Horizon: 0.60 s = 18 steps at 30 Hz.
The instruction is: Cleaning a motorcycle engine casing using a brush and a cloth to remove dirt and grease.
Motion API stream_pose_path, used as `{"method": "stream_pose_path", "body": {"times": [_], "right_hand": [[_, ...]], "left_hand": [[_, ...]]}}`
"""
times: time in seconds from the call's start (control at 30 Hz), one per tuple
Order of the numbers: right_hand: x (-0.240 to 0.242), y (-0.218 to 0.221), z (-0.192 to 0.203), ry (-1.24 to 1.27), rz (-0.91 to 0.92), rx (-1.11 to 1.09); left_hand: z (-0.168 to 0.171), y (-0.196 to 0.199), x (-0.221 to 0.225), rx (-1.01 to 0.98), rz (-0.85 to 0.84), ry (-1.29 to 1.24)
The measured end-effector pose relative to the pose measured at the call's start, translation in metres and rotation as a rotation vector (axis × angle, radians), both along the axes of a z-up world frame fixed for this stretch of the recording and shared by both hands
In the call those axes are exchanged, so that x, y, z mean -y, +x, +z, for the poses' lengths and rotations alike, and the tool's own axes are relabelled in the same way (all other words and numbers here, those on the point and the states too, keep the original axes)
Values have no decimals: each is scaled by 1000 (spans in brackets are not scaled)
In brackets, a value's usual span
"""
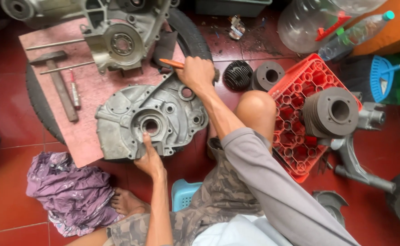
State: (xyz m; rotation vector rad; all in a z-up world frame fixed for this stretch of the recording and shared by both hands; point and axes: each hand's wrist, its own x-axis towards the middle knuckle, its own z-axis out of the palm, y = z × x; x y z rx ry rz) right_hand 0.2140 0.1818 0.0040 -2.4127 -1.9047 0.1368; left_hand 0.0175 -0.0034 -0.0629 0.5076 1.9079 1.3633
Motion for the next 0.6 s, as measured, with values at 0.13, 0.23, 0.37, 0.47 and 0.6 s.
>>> {"method": "stream_pose_path", "body": {"times": [0.13,0.23,0.37,0.47,0.6], "right_hand": [[-1,3,-10,12,18,3],[3,3,-5,15,-14,-44],[19,-4,28,-12,-75,-126],[36,-7,65,-23,-110,-146],[50,3,112,6,-108,-289]], "left_hand": [[4,2,-3,-5,15,-9],[-6,4,0,-14,27,-19],[-11,6,12,-90,69,69],[15,3,13,-89,82,109],[80,-7,5,-181,4,342]]}}
